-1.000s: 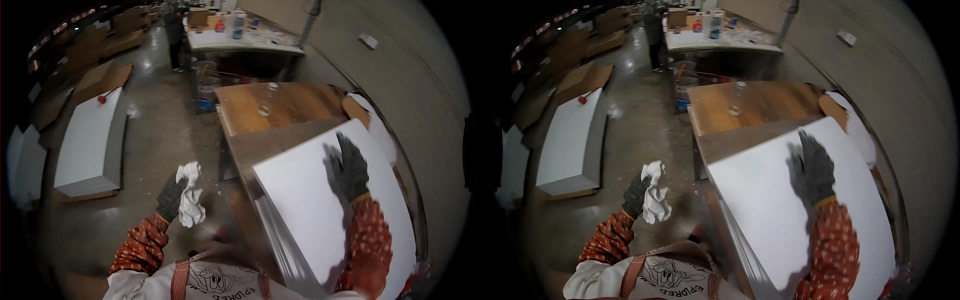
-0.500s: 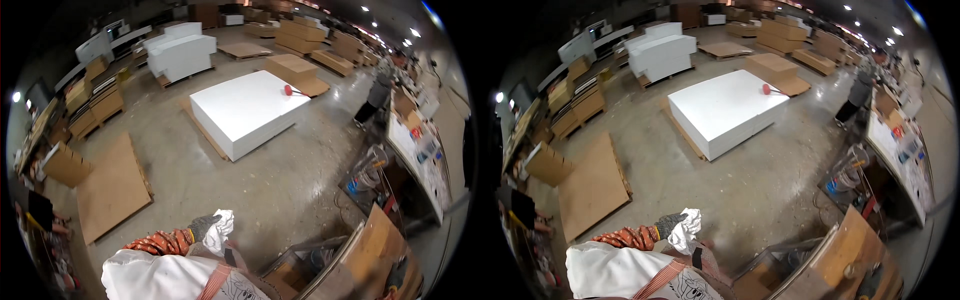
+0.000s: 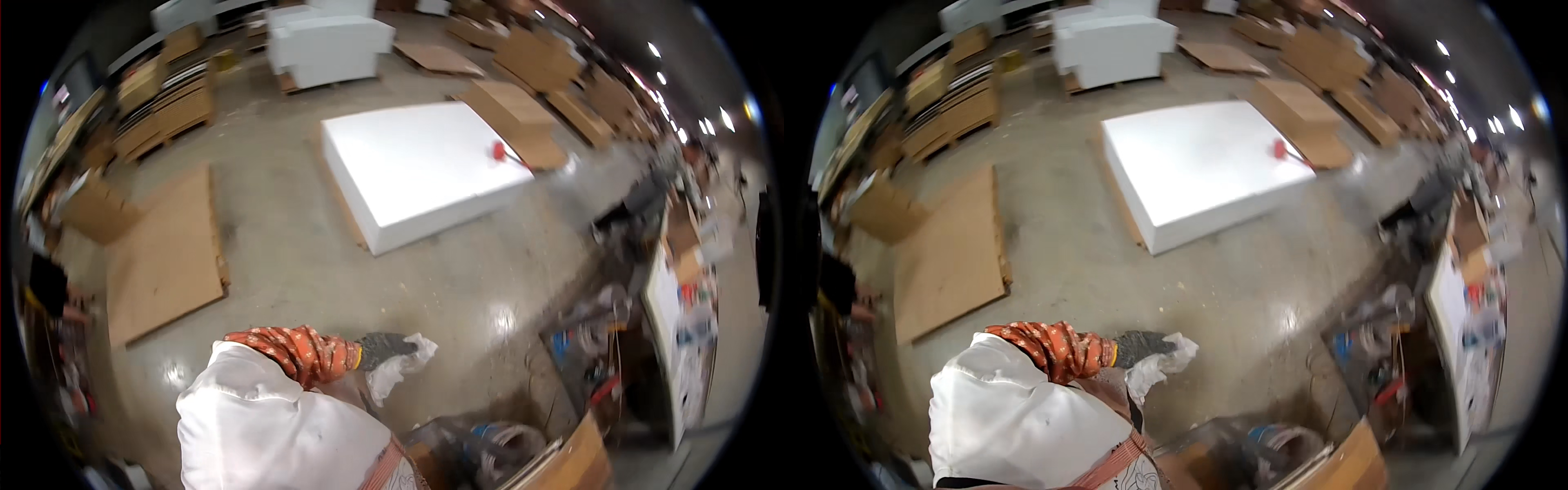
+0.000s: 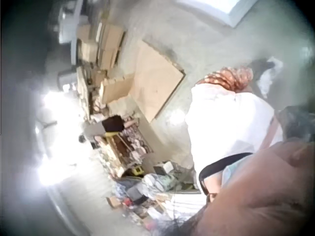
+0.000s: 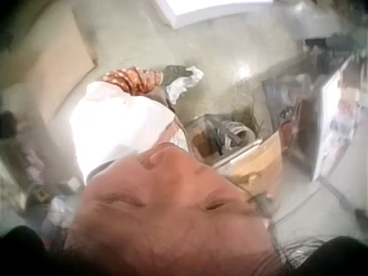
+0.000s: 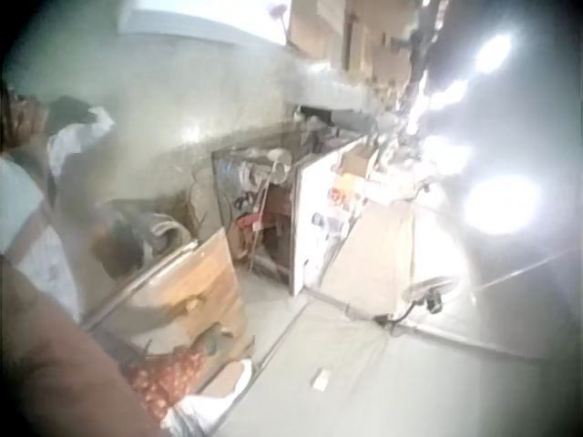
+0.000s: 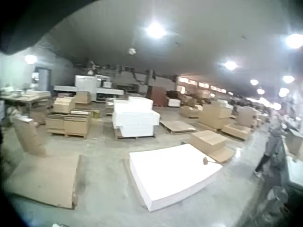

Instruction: The person wipes the surface of large white rectangular panels using a white cloth and a liquid from a plastic bottle. They handle the panels one at a time, flipping them over to clean both sides, and stack them on a wooden workbench in a workshop environment.

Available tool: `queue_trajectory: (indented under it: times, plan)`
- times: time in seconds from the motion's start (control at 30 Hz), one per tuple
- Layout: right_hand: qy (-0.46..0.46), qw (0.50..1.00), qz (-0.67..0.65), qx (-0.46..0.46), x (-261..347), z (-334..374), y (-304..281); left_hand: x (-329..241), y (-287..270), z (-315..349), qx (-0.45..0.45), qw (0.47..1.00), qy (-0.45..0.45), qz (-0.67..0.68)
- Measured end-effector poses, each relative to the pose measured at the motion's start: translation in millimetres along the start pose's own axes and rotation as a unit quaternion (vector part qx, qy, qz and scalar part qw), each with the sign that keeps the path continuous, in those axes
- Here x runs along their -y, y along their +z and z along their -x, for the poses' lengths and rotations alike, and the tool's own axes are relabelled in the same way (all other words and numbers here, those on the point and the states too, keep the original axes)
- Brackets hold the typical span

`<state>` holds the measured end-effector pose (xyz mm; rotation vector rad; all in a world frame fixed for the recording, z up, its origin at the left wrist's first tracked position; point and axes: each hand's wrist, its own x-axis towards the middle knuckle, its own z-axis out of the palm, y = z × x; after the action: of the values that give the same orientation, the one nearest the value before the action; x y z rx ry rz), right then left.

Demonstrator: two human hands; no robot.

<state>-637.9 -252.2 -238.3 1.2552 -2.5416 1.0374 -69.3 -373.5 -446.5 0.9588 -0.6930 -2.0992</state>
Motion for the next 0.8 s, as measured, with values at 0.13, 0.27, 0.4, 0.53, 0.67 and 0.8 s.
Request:
queue_trajectory:
  times: [0.13, 0.27, 0.4, 0.53, 0.67, 0.8]
  plan:
    - [0.080, 0.979, -0.053, -0.181, -58.2, 78.4, -144.5, 33.8, -40.9, -36.9, 0.178, 0.958, -0.178, 0.134]
    - [0.104, 0.926, -0.019, -0.363, -6.0, 221.1, -343.4, 19.5, -15.2, -17.2, 0.125, 0.973, -0.061, -0.183]
    - [0.084, 0.873, 0.023, -0.480, 127.0, 313.9, -425.8, -4.7, 82.2, 36.9, 0.297, 0.934, -0.029, -0.198]
    - [0.141, 0.824, 0.271, -0.478, 202.0, 417.9, -493.8, -12.6, 133.3, 62.7, 0.420, 0.882, -0.143, -0.158]
    - [0.156, 0.825, 0.253, -0.481, 209.6, 488.8, -508.4, -26.0, 237.8, 155.2, 0.380, 0.881, -0.259, -0.114]
    - [0.111, 0.844, 0.134, -0.507, 256.5, 482.6, -483.3, -34.6, 269.1, 185.8, 0.575, 0.727, 0.060, -0.371]
